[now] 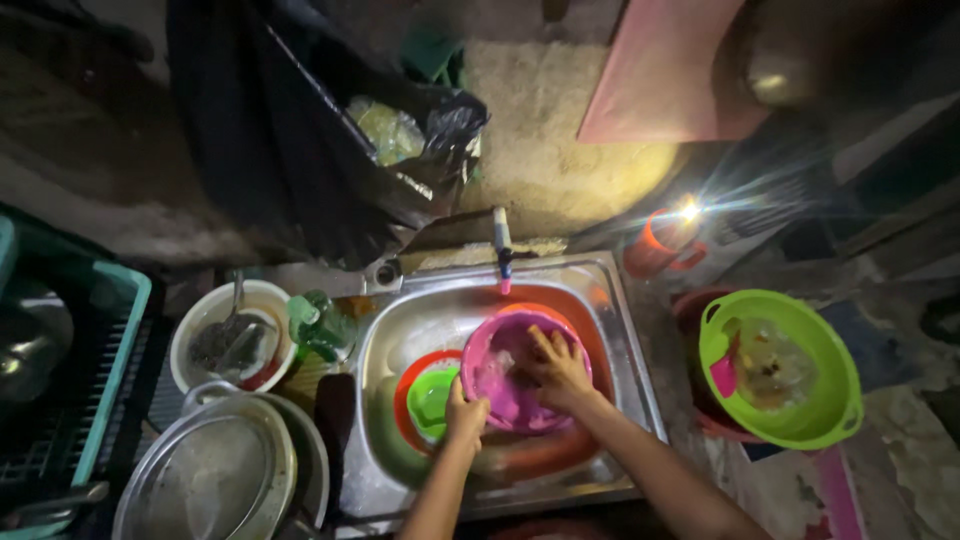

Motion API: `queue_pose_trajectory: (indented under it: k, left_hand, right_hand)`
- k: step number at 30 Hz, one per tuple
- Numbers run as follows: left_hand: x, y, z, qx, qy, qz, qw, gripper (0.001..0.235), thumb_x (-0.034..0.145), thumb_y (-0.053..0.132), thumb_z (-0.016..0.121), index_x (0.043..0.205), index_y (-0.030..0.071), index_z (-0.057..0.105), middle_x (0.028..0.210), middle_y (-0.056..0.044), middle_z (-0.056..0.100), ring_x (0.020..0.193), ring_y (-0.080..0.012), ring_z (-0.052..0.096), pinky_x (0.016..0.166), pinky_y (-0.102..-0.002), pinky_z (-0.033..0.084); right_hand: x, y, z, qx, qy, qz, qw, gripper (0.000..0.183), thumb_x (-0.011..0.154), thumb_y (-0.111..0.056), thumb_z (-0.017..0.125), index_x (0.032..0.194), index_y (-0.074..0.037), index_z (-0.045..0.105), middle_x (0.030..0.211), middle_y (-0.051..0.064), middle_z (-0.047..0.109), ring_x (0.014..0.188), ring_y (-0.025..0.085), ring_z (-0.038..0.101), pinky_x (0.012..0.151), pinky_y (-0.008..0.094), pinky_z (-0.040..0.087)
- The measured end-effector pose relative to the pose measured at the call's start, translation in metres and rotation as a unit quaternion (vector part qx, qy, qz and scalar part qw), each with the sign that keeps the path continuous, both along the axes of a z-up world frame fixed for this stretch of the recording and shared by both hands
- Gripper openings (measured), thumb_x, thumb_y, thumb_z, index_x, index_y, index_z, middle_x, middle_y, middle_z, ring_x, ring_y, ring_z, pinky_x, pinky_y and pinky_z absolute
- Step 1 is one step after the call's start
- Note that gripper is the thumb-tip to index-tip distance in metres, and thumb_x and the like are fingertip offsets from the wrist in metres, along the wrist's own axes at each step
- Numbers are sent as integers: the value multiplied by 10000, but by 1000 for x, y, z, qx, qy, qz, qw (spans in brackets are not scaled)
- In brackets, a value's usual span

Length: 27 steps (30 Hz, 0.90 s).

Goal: The person checks a pot of yellow liquid on a gas stove, stirs it with a spatula, and then moves to the sink to wash several plastic bowls and a green leafy vegetable under running water.

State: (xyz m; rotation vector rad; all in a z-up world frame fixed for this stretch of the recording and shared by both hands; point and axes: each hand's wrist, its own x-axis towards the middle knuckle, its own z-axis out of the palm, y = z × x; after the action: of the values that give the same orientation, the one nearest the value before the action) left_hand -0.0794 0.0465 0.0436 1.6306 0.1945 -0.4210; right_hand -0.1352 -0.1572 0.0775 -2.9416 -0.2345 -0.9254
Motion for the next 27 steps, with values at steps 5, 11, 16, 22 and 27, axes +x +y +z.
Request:
queue_pose_trajectory:
  k: [5, 11, 16, 22, 27]
  left_hand:
    - [-22, -10, -4, -20, 8, 25, 999, 693, 673, -85, 574, 1333, 127, 585, 1020, -69, 699, 799, -180, 638, 658, -319, 522]
    - [-34, -48, -13, -70, -26, 8, 997, 625, 707, -54, 570, 1319, 69, 608, 995, -93, 665, 774, -162, 599, 651, -291, 509]
    - [-42, -61, 18, -44, 68, 62, 995, 741, 695, -54, 564, 1399, 172, 528, 1021, -66, 653, 747, -186, 590, 636, -345, 528]
    - [-39, -60, 21, 5, -67, 98, 993, 659, 656, -45, 597, 1292, 125, 612, 1052, -40, 702, 893, -174, 661, 793, -309, 531]
    - [-31, -57, 4, 36, -21, 90, 995, 579, 687, -49, 587, 1242, 99, 658, 976, -83, 688, 837, -209, 637, 749, -345, 528]
  right_hand:
    - [6, -20, -17, -7, 368, -41, 929, 513, 839, -326, 709, 1339, -251, 621, 1244, 117, 630, 1047, 365, 652, 894, 494, 542]
    - [1, -20, 37, 101, 229, -19, 968, 542, 770, -364, 710, 1291, -216, 682, 1236, 138, 679, 942, 432, 656, 704, 565, 573]
    - [-5, -16, 49, 44, 198, 29, 979, 588, 678, -370, 778, 1254, -280, 702, 1242, 86, 697, 981, 381, 649, 722, 513, 558]
    - [16, -27, 12, 157, 317, -97, 930, 307, 883, -470, 689, 1131, -295, 737, 1119, -17, 754, 1014, 220, 690, 857, 446, 552]
    - [26, -18, -19, -124, -199, -84, 968, 423, 862, -841, 385, 1165, -587, 535, 1246, -32, 718, 943, 258, 671, 684, 389, 540]
